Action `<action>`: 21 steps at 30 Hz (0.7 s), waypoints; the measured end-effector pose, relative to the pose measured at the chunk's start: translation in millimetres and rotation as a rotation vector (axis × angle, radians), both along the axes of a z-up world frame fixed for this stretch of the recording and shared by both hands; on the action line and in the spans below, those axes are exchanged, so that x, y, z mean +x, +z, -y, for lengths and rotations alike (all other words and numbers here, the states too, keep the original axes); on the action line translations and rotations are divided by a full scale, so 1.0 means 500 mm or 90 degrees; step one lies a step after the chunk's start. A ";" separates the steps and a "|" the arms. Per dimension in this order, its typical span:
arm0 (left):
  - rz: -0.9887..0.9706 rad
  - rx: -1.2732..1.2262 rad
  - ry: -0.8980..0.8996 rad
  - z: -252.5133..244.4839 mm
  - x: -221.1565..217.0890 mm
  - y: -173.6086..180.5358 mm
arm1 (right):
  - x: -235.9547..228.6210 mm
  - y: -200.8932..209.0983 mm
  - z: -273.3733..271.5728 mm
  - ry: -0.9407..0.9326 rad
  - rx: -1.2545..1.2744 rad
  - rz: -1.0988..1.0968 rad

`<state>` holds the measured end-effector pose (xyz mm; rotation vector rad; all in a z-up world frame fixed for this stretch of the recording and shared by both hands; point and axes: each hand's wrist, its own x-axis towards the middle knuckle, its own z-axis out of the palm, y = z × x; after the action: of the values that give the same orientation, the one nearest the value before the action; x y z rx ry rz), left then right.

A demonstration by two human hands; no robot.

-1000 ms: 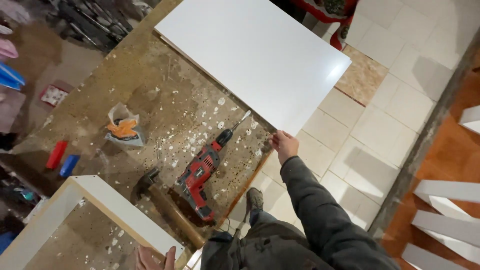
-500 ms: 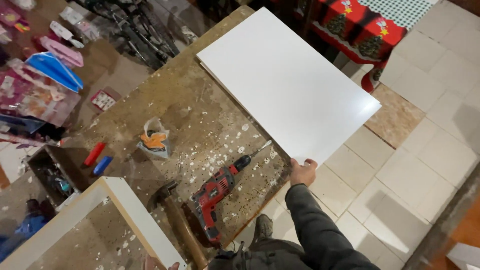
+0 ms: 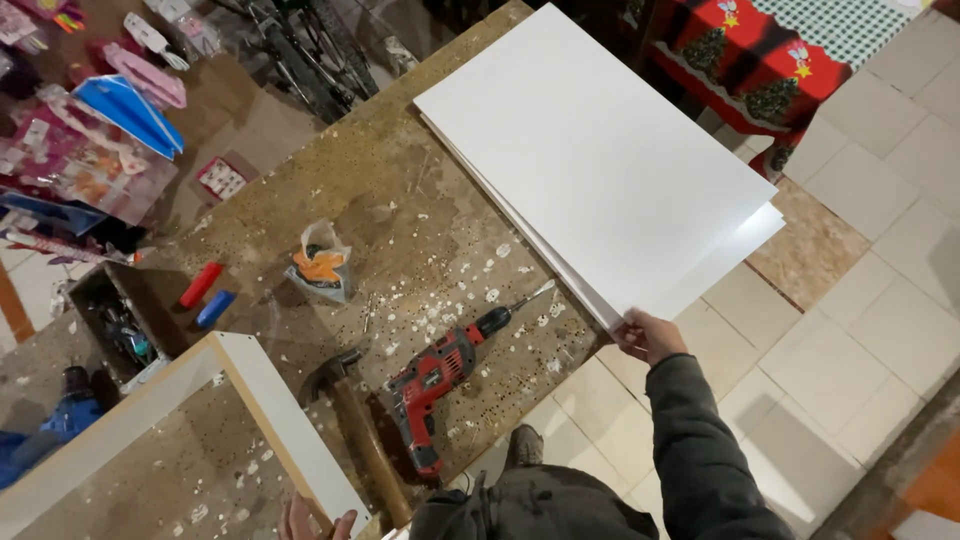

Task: The person picks up a white wooden frame from the floor and places it on a workbench. They then position a large flat wooden board on the table and proceed to hammer multiple nails into the board using a hammer.

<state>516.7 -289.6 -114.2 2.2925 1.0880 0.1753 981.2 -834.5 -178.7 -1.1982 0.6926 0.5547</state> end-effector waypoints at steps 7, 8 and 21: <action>-0.200 0.324 -0.006 0.027 0.043 0.067 | 0.000 0.183 -0.087 -0.066 0.049 0.092; -0.007 0.223 -0.001 0.043 0.070 0.078 | -0.009 0.203 -0.101 -0.045 0.064 0.118; 0.350 0.459 -0.729 0.405 0.636 0.415 | -0.392 0.415 -0.121 0.467 0.137 0.209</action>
<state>834.9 -492.2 93.5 2.8103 -0.7255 0.7383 785.0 -773.8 28.8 -1.2844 -0.1115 0.9810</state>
